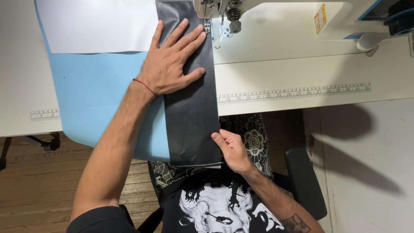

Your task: Trimming the edges of a leather assembly using scissors at a sewing station

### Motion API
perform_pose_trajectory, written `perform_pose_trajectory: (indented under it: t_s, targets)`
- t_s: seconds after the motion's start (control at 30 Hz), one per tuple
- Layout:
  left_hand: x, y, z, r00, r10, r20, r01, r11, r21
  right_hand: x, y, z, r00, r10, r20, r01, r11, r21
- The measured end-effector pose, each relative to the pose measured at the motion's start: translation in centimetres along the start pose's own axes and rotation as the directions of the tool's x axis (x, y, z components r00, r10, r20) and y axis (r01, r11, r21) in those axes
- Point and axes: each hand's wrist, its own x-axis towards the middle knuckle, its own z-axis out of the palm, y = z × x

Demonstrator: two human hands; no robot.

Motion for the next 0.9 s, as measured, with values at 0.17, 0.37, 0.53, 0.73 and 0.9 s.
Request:
perform_pose_trajectory:
  t_s: [0.17,0.37,0.53,0.73,0.9]
  targets:
    - [0.4,-0.4,-0.2,0.999,0.016,-0.028,-0.016,1.000,0.010,0.6,0.3,0.2,1.000,0.002,-0.008,-0.002,0.999,-0.041]
    - [1.1,-0.8,-0.3,0.999,0.007,-0.032,-0.007,1.000,-0.011,1.3,-0.5,0.0,1.000,0.025,-0.007,-0.025,0.999,-0.021]
    - [1.5,-1.2,0.0,0.999,-0.003,-0.046,0.003,1.000,-0.007,2.0,-0.6,-0.6,1.000,0.031,0.005,-0.031,0.997,-0.069]
    - [2.1,-2.0,0.3,0.998,0.014,-0.060,-0.015,1.000,-0.005,2.6,-0.7,-0.8,1.000,0.005,0.006,-0.004,0.994,-0.112]
    - [2.1,-2.4,0.7,0.994,0.030,-0.102,-0.028,0.999,0.014,2.5,-2.2,-0.8,1.000,-0.020,0.015,0.021,0.998,-0.064]
